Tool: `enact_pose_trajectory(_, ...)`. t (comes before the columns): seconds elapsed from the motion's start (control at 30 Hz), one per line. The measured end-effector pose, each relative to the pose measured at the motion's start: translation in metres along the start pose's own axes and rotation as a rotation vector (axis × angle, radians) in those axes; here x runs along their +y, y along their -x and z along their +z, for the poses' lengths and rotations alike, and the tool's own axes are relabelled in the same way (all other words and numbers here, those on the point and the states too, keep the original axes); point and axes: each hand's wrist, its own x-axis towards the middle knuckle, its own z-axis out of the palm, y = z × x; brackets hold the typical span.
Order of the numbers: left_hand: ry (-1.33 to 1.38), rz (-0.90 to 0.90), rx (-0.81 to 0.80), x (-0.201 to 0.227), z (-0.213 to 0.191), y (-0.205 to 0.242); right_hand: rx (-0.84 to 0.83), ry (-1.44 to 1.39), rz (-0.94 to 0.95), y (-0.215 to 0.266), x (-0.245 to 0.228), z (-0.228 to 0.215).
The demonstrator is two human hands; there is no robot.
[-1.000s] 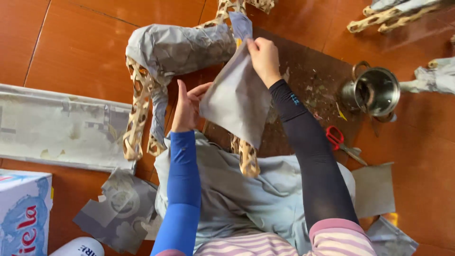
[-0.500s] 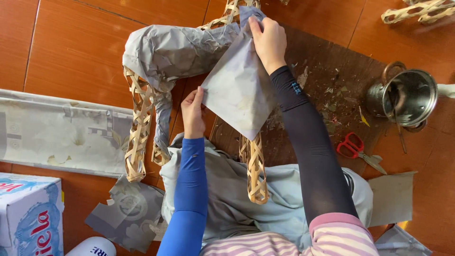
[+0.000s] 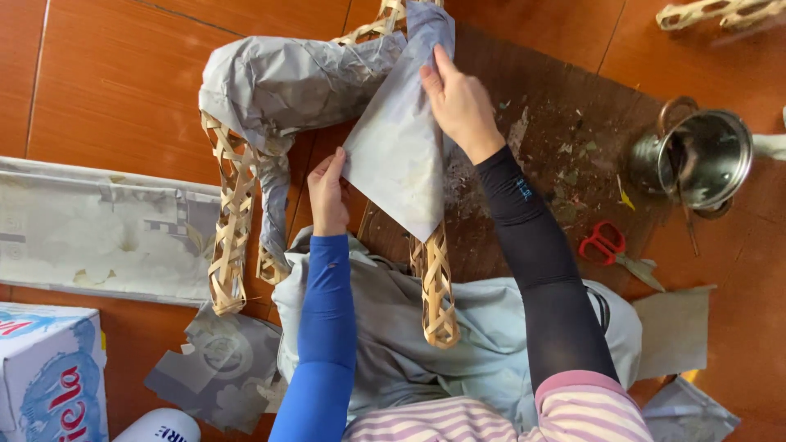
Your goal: Applying paper and glue to a wicker animal framework to create a paper-mache sculpture.
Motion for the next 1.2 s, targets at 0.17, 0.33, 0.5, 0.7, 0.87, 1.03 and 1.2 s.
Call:
enact_pose_trajectory(0.17,-0.025,-0.048,0.05,-0.006,-0.005,-0.004,-0.088,-0.872,-0.247,-0.048,0.069,0.079)
enact_pose_trajectory(0.33,-0.037,0.001,0.047,-0.016,-0.012,-0.012,0.1,-1.136,-0.288,-0.048,0.059,0.098)
enact_pose_trajectory(0.5,-0.653,0.794,0.263,0.035,0.046,0.036,0.16,-0.995,-0.089,-0.034,0.035,0.081)
enact_pose_trajectory(0.7,-1.388,0.962,-0.28,0.035,0.16,-0.003,0.061,-1.428,-0.221,-0.053,0.064,0.117)
enact_pose_trajectory(0.87,-1.652,0.758,-0.296,0.01,0.185,-0.059,0.041,-1.116,-0.338,0.01,0.089,0.098)
enact_pose_trajectory(1.03,-1.633,0.482,-0.357,-0.017,0.169,-0.069,-0.27,-1.355,0.053,0.084,0.178,0.145)
enact_pose_trajectory(1.2,-0.988,0.731,-0.402,-0.035,0.148,-0.08,-0.988,-1.856,-0.166,0.119,0.132,0.16)
